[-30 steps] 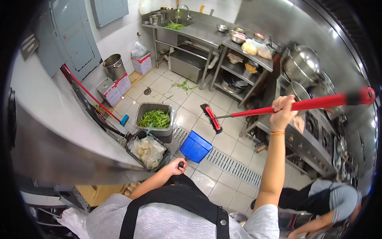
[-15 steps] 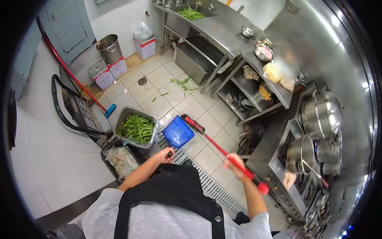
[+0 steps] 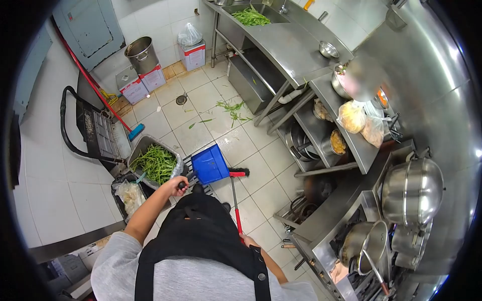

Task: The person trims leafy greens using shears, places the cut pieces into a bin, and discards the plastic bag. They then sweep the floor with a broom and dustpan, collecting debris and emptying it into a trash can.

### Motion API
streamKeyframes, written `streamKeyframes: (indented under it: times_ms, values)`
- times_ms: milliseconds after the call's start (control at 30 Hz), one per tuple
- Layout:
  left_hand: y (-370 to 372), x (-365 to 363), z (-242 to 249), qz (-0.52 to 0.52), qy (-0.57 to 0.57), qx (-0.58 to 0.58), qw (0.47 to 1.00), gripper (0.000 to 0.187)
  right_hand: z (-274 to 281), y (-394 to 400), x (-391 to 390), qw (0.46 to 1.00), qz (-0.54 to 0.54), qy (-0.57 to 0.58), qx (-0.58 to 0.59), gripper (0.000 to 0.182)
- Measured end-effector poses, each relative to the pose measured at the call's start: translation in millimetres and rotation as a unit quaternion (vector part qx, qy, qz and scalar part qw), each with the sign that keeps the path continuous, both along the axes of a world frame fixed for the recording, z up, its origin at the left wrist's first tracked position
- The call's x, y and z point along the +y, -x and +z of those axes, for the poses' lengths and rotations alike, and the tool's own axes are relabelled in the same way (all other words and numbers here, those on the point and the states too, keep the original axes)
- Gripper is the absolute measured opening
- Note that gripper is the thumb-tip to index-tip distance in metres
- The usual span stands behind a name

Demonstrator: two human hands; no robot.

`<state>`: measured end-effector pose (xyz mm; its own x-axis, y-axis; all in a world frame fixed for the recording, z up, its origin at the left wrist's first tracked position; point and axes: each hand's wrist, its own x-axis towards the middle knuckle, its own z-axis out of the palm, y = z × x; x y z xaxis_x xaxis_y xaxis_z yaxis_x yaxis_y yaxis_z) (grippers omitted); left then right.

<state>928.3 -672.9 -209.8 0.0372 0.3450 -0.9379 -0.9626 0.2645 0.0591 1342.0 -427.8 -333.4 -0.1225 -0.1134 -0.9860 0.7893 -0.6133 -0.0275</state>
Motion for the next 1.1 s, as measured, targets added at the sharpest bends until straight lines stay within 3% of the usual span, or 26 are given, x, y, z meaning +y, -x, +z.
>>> streamKeyframes:
  times_ms: [67, 100, 167, 233, 300, 400, 467, 567, 600, 700, 733, 800, 900, 967, 1033, 1100]
  values:
    - [13, 0, 2, -0.001, 0.001, -0.006, 1.0, 0.015, -37, 29, 8, 1.0, -0.007, 0.002, -0.027, 0.025]
    - [21, -1, 0, -0.003, 0.008, -0.007, 1.0, 0.015, -22, 47, 9, 1.0, -0.009, 0.008, -0.029, 0.025]
    - [34, -2, -9, 0.022, -0.013, -0.023, 0.999, 0.014, 39, 88, 21, 0.983, 0.102, -0.145, -0.04, 0.032]
    - [49, -4, -27, 0.073, -0.027, -0.032, 0.996, 0.015, 62, 95, 35, 0.963, 0.169, -0.198, -0.069, 0.043]
    - [67, -3, -28, 0.119, -0.049, -0.048, 0.99, 0.014, 67, 79, 38, 0.833, 0.384, -0.387, -0.094, 0.055]
    - [94, -5, -41, 0.152, -0.051, -0.07, 0.985, 0.013, 164, 107, 33, 0.807, 0.394, -0.423, -0.123, 0.065]
    - [99, -5, -57, 0.182, -0.078, -0.078, 0.977, 0.012, 217, 129, 35, 0.871, 0.31, -0.373, -0.072, 0.069]
    - [108, 6, -61, 0.173, -0.042, -0.052, 0.983, 0.012, 167, 69, 70, 0.85, 0.385, -0.359, -0.002, 0.069]
    - [110, 10, -65, 0.177, -0.045, -0.056, 0.982, 0.012, 217, 97, 61, 0.857, 0.346, -0.383, 0.013, 0.067]
    - [120, 19, -78, 0.188, -0.04, -0.062, 0.979, 0.012, 205, 108, 79, 0.805, 0.404, -0.433, 0.042, 0.065]
    - [123, 22, -88, 0.188, -0.029, -0.071, 0.979, 0.012, 274, 192, 63, 0.807, 0.383, -0.45, -0.004, 0.061]
    - [128, 22, -107, 0.197, -0.06, -0.089, 0.975, 0.014, 264, 253, 75, 0.855, 0.294, -0.426, 0.018, 0.056]
    - [137, 31, -121, 0.194, 0.001, -0.126, 0.973, 0.014, 209, 320, 126, 0.786, 0.343, -0.508, 0.083, 0.051]
    - [132, 40, -122, 0.162, 0.132, 0.004, 0.978, 0.017, 189, 363, 154, 0.74, 0.364, -0.556, 0.102, 0.053]
    - [129, 43, -111, 0.138, 0.156, 0.045, 0.977, 0.019, 162, 399, 182, 0.731, 0.372, -0.562, 0.108, 0.053]
    - [113, 51, -111, 0.11, 0.222, 0.19, 0.95, 0.022, 123, 427, 212, 0.694, 0.36, -0.608, 0.138, 0.052]
